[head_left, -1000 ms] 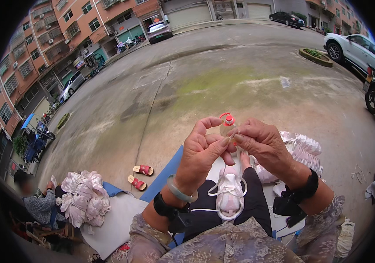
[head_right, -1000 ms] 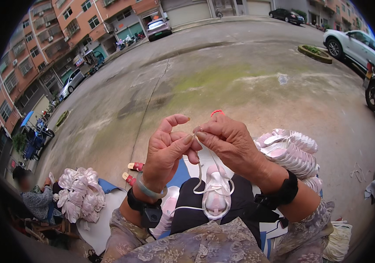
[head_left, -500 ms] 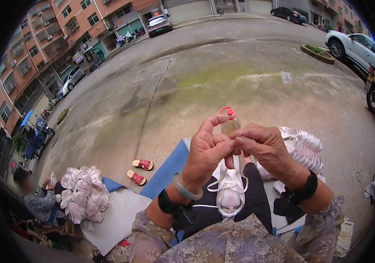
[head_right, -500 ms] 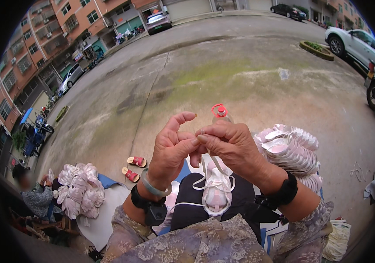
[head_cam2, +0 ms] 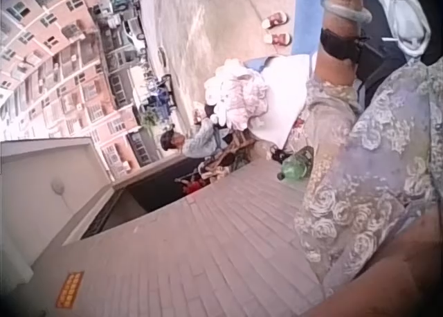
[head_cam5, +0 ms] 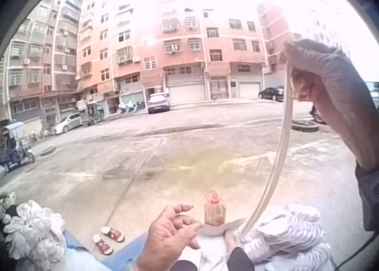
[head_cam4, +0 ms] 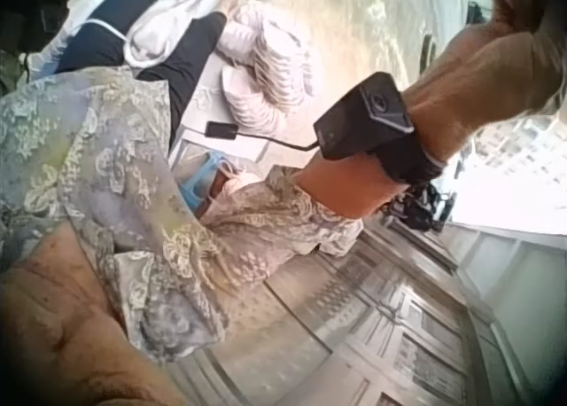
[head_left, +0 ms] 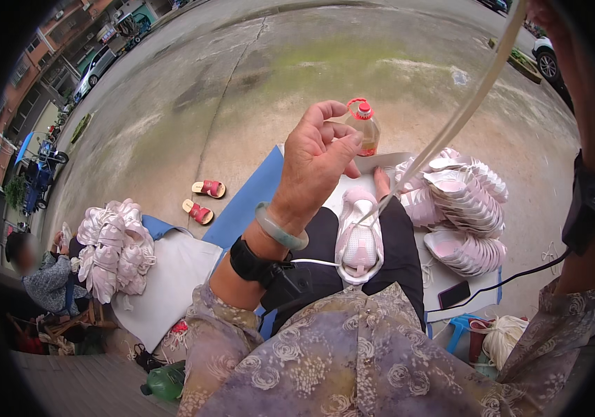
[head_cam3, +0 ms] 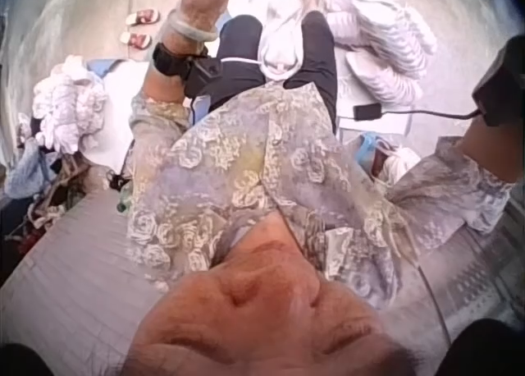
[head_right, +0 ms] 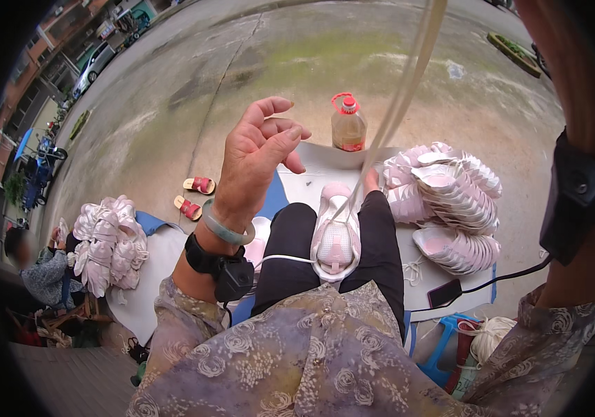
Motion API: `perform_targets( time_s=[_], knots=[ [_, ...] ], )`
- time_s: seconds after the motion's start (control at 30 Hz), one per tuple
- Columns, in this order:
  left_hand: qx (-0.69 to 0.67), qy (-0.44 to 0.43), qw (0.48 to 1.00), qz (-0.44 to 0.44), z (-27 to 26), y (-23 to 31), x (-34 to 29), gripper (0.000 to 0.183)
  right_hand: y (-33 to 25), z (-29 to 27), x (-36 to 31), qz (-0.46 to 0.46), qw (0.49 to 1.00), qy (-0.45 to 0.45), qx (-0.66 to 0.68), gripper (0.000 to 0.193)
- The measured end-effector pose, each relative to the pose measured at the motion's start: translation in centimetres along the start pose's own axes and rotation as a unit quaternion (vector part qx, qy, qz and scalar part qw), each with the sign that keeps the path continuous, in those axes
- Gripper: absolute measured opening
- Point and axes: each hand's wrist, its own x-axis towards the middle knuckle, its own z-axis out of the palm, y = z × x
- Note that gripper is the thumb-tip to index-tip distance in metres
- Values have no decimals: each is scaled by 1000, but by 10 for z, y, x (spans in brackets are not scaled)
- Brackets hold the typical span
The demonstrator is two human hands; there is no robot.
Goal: The person is lacing a pink sneaker while sitting outdoors with a large pile of identical shoes.
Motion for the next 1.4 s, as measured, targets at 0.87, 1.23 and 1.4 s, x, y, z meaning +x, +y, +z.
perform_targets(
  time_s=[0.87,1.23,1.4],
  knots=[
    [-202,-138,966,-84,29,-30,-11,35,24,147,-115,188,967,-17,173,12],
    [-77,-129,985,-81,43,-54,-15,29,50,142,-145,282,937,45,201,12],
    [-6,-42,999,7,35,-38,-15,31,48,123,-151,264,940,94,196,15]
  ],
)
